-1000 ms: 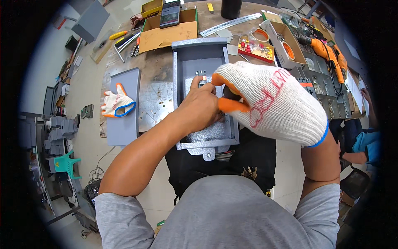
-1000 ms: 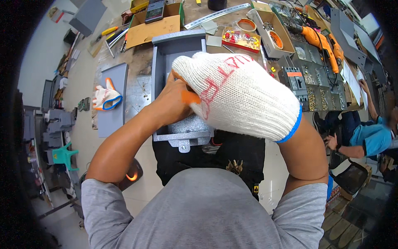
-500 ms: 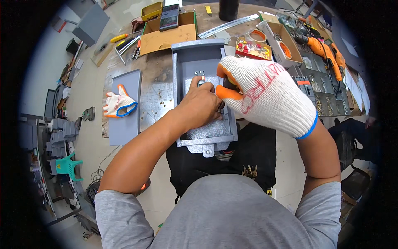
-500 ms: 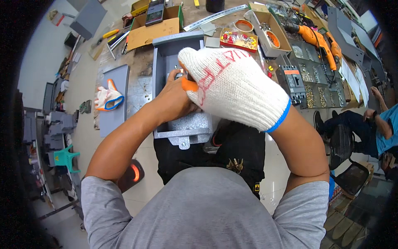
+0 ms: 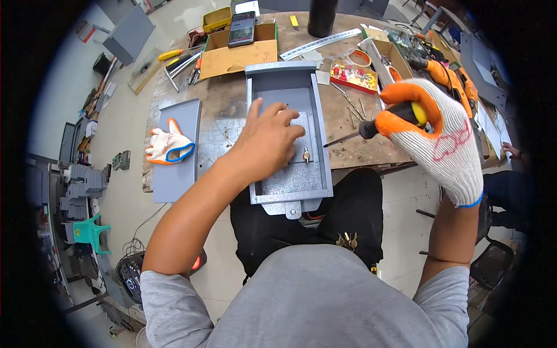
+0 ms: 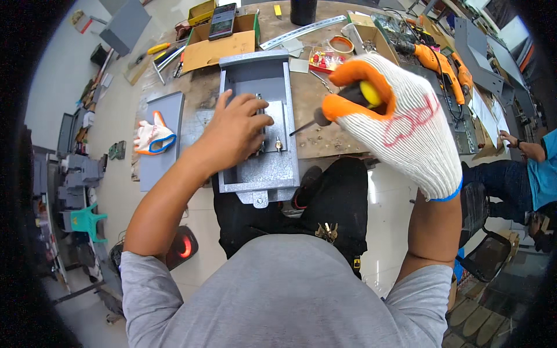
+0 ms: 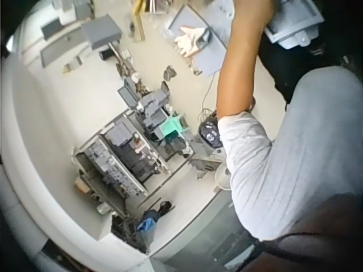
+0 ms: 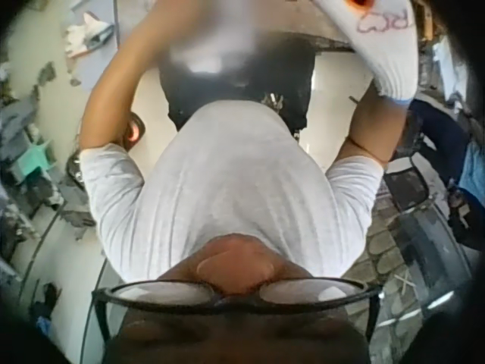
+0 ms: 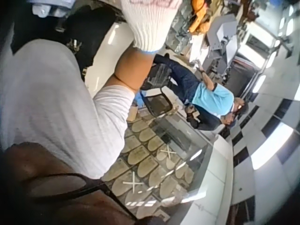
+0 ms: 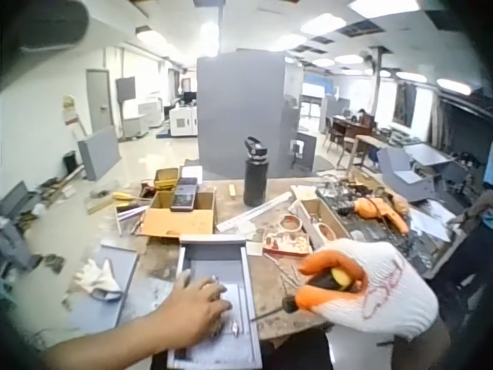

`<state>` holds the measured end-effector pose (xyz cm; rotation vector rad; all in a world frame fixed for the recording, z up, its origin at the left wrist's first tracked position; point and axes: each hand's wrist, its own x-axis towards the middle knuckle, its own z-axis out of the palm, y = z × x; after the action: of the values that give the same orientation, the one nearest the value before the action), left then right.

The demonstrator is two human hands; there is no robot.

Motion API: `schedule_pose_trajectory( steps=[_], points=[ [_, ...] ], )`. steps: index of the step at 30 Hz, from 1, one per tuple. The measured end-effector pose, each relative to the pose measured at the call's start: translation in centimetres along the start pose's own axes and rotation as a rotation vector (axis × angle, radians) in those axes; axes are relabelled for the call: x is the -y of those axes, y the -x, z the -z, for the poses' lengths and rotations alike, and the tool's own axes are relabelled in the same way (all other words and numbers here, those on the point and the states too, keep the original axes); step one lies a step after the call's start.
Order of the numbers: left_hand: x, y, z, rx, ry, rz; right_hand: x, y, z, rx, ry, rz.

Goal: Assembling components inside a metal electrical enclosure using a screwdriver.

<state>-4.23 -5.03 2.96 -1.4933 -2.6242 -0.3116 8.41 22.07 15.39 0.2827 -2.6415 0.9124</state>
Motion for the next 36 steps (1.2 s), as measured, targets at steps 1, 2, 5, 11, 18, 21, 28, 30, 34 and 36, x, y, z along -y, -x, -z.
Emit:
schedule_pose_trajectory(
  steps=[1, 2, 5, 11, 18, 21, 28, 30, 34, 36],
  points=[
    [-0.3, 0.1, -0.3, 0.02, -0.012, -0.011, -0.5, 0.5, 0.1, -0.018, -0.002, -0.024],
    [-0.7, 0.1, -0.6, 0.041, -0.024, -0.022, -0.7, 0.9, 0.2, -0.015, 0.001, -0.026],
    [-1.5, 0.2, -0.3, 0.051, 0.038, 0.037, -0.9, 2.3, 0.2, -0.116, -0.127, -0.193],
    [-1.2, 1.6, -0.2, -0.168, 0.12, 0.179, -2.9, 4.5, -0.3, -0.419, -0.447, -0.32],
    [-1.1, 3.7, -2.1, -0.408, 0.363, 0.576, -6.1, 7.0, -0.8, -0.464, -0.708, -0.267],
    [-0.4, 3.5, -3.1, -0.339, 0.682, 0.679, -5.1, 6.9, -1.5, -0.41, -0.689, -0.285],
    [-0.7, 3.2, -3.0, -0.223, 0.769, 0.802, -3.7, 6.1, -2.9, -0.27, -0.612, -0.304],
    [-1.2, 2.9, -3.0, -0.208, 0.769, 0.82, -4.5, 6.2, -3.0, -0.235, -0.549, -0.277],
    [-1.2, 2.7, -4.4, -0.326, 0.805, 0.774, -3.9, 5.9, -3.2, -0.166, -0.473, -0.276],
    [-1.5, 2.4, -3.9, -0.297, 0.829, 0.813, -3.5, 5.6, -3.2, -0.108, -0.396, -0.271]
  ],
)
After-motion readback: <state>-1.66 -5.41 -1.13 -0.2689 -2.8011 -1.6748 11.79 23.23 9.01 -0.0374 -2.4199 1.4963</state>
